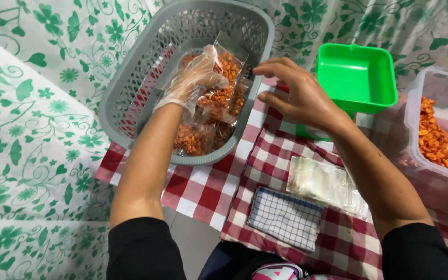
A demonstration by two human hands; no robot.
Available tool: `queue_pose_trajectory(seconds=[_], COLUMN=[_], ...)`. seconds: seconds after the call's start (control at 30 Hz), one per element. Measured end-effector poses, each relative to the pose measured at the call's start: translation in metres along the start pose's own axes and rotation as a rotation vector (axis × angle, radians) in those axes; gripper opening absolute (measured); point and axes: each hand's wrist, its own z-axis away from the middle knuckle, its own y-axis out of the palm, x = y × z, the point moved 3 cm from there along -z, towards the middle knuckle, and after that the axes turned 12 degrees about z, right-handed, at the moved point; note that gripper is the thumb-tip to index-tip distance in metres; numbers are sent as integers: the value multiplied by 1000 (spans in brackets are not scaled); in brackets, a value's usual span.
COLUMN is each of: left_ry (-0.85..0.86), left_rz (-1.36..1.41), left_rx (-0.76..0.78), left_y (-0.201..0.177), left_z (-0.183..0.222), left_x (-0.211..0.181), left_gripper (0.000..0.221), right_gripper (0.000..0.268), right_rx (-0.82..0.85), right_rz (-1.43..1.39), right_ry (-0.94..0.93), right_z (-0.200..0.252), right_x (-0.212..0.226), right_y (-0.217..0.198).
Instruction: Scooping snacks from a large container into small plastic bags and weighing them on a scale for packaging.
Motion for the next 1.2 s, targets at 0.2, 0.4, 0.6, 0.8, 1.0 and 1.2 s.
queue_pose_trajectory(seconds=[0.2,0.4,0.6,0.8,1.0,1.2], left_ry=[-41,-289,421,597,748,720], left_rz=[345,333,-302,-303,-270,-575], left_rx=[-76,-295,-111,30,400,631], left_y=[14,6,8,54,170,302], left_z=[-19,-7,-45,37,84,106], left_x=[-37,-44,-16,-111,-120,-135], left_gripper=[112,78,105,71,68,86], right_gripper=[40,38,36,39,34,39], right_rx=[-50,30,227,395,449,527], right_rz=[-74,-86,-53,137,318,332], right_ry=[-102,-148,-89,125,333,470], right_z=[21,56,119,206,307,349], right_x=[-1,-14,-34,-61,-102,-95], right_y=[-9,-7,-3,-13,13,15])
